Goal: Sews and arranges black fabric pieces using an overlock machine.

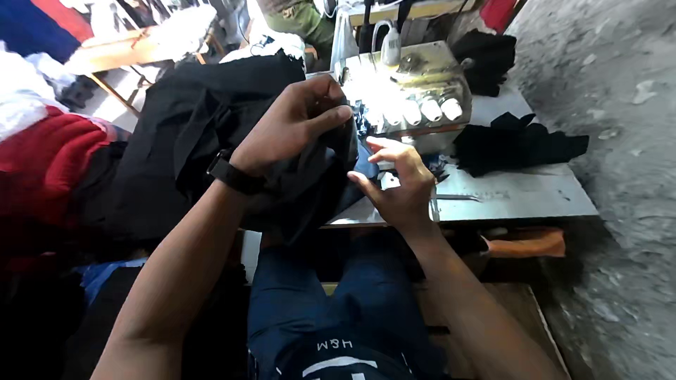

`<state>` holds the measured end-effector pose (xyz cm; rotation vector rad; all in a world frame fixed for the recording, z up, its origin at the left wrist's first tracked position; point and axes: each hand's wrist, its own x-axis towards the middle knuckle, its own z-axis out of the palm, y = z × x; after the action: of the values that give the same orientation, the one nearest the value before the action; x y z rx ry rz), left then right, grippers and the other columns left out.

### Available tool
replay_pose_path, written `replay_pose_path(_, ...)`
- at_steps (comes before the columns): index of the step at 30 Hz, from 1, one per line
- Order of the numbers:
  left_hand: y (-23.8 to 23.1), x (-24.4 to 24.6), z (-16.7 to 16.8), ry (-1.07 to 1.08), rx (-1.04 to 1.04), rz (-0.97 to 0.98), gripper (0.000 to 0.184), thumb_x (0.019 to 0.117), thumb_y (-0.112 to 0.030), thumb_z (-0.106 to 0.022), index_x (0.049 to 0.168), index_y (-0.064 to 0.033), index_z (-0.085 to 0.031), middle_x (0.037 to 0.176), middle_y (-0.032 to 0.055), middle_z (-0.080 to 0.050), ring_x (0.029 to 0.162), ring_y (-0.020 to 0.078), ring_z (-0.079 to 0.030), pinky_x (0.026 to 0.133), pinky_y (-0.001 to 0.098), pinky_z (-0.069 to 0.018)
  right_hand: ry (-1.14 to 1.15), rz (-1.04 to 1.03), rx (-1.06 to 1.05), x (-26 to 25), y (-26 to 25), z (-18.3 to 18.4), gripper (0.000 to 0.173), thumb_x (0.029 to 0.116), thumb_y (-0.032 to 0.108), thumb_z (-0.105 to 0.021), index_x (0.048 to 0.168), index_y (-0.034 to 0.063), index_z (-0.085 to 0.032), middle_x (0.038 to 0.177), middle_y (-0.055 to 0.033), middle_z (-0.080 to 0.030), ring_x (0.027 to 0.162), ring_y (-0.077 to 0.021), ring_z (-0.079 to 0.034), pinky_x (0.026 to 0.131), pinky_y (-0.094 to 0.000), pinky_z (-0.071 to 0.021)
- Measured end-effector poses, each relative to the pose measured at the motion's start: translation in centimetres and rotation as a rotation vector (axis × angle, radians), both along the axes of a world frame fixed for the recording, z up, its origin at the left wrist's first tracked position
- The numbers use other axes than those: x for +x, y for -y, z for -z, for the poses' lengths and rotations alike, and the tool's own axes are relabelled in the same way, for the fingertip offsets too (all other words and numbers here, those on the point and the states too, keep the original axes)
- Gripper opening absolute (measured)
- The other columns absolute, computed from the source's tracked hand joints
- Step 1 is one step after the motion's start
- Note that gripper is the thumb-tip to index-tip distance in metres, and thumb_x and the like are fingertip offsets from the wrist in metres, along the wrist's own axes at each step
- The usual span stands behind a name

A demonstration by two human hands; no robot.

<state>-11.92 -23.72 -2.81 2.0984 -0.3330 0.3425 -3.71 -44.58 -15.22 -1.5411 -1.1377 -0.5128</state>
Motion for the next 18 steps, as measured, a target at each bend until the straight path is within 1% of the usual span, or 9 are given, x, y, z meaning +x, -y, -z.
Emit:
replay_pose_path(2, 1.4, -0.4, -1.3, -0.048, -0.068, -0.078, 0.009, 0.105, -0.01, -0.056, 0.108, -0.0022, -0.059, 0.083, 0.0003, -0.066, 0.073, 0.0046, -0.064, 0.069, 0.0212, -0.0553, -0.023, 0.033, -0.014, 0.2, -1.6, -0.5, 0.047, 0.0809, 0.031, -0.088, 0.105, 0.0006, -0.061, 0.132, -0.0209, -0.063, 0.128, -0.0296, -0.06, 0.106, -0.0433, -0.0522)
replay_pose_path(4, 3.4, -1.6, -2.9, -0.025, 0.025, -0.231, 0.011, 0.1028, -0.013, -0.061, 0.107, -0.0028, -0.064, 0.073, -0.0015, -0.063, 0.059, 0.0031, -0.056, 0.056, 0.0189, -0.0494, -0.051, 0.042, -0.03, 0.1, -2.8, -0.6, 0.052, 0.0783, 0.027, -0.088, 0.11, -0.0003, -0.057, 0.131, -0.021, -0.063, 0.123, -0.0283, -0.063, 0.1, -0.0407, -0.054)
replay_pose_path(5, 4.2, -2.2, -3.7, -0.01, 0.089, -0.287, 0.012, 0.1001, -0.013, -0.065, 0.108, -0.0042, -0.066, 0.065, -0.0023, -0.059, 0.05, 0.0037, -0.049, 0.048, 0.0193, -0.0426, -0.06, 0.04, -0.017, 0.0, -3.4, -0.6, 0.051, 0.0752, 0.018, -0.088, 0.111, -0.0006, -0.057, 0.125, -0.0193, -0.066, 0.116, -0.0252, -0.067, 0.096, -0.0376, -0.0566)
replay_pose_path(6, 4.5, -2.4, -4.3, -0.004, 0.149, -0.329, 0.015, 0.0983, -0.015, -0.068, 0.11, -0.0067, -0.066, 0.062, -0.0031, -0.058, 0.046, 0.004, -0.046, 0.044, 0.0197, -0.0407, -0.064, 0.038, 0.019, -0.1, -4.2, -0.7, 0.048, 0.0731, 0.013, -0.087, 0.109, -0.0019, -0.059, 0.113, -0.0171, -0.069, 0.105, -0.0208, -0.069, 0.09, -0.0332, -0.0576)
replay_pose_path(8, 4.7, -2.5, -4.8, 0.006, 0.191, -0.403, 0.02, 0.0976, -0.017, -0.07, 0.116, -0.0093, -0.067, 0.06, -0.0031, -0.056, 0.044, 0.0054, -0.045, 0.043, 0.0211, -0.0396, -0.095, -0.03, 0.059, -0.1, -5.1, -1.7, 0.042, 0.0754, 0.01, -0.084, 0.109, -0.0036, -0.063, 0.098, -0.0127, -0.07, 0.09, -0.0151, -0.07, 0.082, -0.0301, -0.059)
replay_pose_path(10, 4.6, -2.4, -5.1, 0.035, 0.192, -0.421, 0.021, 0.097, -0.015, -0.07, 0.117, -0.009, -0.067, 0.064, -0.0014, -0.059, 0.045, 0.0063, -0.047, 0.045, 0.022, -0.0431, -0.111, -0.164, 0.116, -0.3, -5.3, -3.5, 0.039, 0.0791, 0.007, -0.082, 0.111, -0.0014, -0.061, 0.099, -0.0079, -0.071, 0.092, -0.0092, -0.07, 0.083, -0.0274, -0.0605)
replay_pose_path(13, 4.8, -2.6, -5.2, 0.033, 0.189, -0.401, 0.022, 0.0976, -0.016, -0.07, 0.118, -0.0094, -0.067, 0.067, -0.0011, -0.061, 0.047, 0.0064, -0.05, 0.047, 0.0218, -0.0471, -0.066, -0.358, 0.202, -1.0, -4.6, -5.8, 0.029, 0.0802, 0.003, -0.081, 0.105, -0.0024, -0.066, 0.103, -0.0094, -0.068, 0.096, -0.012, -0.067, 0.083, -0.0283, -0.06)
replay_pose_path(15, 5.0, -2.8, -5.2, 0.04, 0.17, -0.369, 0.025, 0.0987, -0.019, -0.07, 0.121, -0.0097, -0.066, 0.068, -0.0008, -0.063, 0.046, 0.0063, -0.05, 0.045, 0.0213, -0.046, -0.003, -0.385, 0.201, -1.3, -3.8, -7.0, 0.018, 0.0812, 0.004, -0.081, 0.096, 0.0005, -0.071, 0.103, -0.0079, -0.067, 0.098, -0.0114, -0.066, 0.083, -0.0261, -0.0598)
replay_pose_path(18, 5.7, -4.4, -4.3, 0.08, 0.109, -0.333, 0.036, 0.1002, -0.02, -0.068, 0.132, -0.0069, -0.061, 0.069, -0.0014, -0.062, 0.05, 0.0051, -0.052, 0.047, 0.0192, -0.0452, 0.075, -0.342, 0.149, -1.8, -1.0, -7.4, 0.016, 0.084, 0.0, -0.08, 0.099, -0.0009, -0.076, 0.108, -0.0099, -0.071, 0.103, -0.0133, -0.069, 0.087, -0.0256, -0.0599)
